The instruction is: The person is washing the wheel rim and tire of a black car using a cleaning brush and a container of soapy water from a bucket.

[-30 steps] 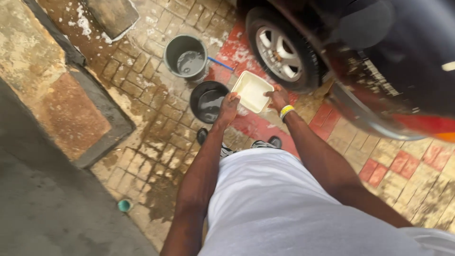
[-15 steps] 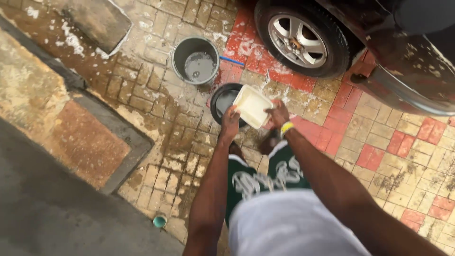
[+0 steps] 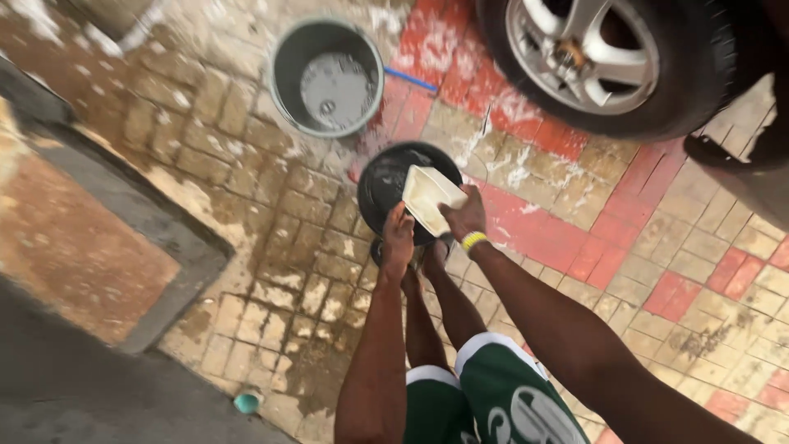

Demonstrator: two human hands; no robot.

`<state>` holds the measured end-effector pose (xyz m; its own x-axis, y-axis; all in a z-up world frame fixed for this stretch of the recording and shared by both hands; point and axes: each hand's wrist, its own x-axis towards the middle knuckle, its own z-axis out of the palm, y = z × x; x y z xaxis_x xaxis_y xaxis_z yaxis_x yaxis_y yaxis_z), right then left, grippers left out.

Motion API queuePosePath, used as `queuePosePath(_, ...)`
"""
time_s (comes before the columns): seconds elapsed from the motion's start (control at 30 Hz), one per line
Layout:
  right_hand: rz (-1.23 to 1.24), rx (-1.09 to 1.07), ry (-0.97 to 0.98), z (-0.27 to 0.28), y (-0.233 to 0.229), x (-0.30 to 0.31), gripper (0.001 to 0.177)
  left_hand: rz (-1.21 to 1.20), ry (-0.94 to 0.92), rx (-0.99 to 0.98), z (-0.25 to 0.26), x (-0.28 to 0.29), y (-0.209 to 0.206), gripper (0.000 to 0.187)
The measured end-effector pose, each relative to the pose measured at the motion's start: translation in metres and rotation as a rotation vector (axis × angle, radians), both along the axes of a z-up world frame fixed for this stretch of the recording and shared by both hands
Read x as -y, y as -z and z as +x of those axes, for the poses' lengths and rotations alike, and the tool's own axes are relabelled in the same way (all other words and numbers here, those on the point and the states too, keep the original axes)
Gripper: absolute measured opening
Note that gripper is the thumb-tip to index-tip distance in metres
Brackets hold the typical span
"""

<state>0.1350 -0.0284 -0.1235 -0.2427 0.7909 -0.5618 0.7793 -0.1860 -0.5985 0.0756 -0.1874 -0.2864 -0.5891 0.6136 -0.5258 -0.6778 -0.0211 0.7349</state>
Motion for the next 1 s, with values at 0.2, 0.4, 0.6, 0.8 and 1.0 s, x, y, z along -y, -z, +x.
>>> queuePosePath(0.2,0.314,0.046,-0.238,-0.032,0.136,0.009,0.075,-0.027,-0.052,-0.209,-0.003,-0.02,0.052,0.053)
queuePosePath(0.4,0.482,0.119,-0.615,-0.054,0.188,0.009,0.075,-0.189,-0.073,-0.134,-0.013,-0.031,0.075,0.053)
queuePosePath(0.6,0.453,0.187,-0.822,-0.054,0.24,0.003,0.074,-0.278,-0.014,-0.179,-0.028,-0.034,0.075,0.052)
queuePosePath(0.8,0.044,-0.062,-0.271,-0.046,0.278,-0.008,0.064,-0.278,-0.019,-0.203,-0.036,-0.025,0.078,0.05)
queuePosePath(1.0,-0.208,-0.184,0.166,-0.043,0.271,-0.025,0.041,-0.314,-0.035,-0.209,-0.05,-0.028,0.038,0.048)
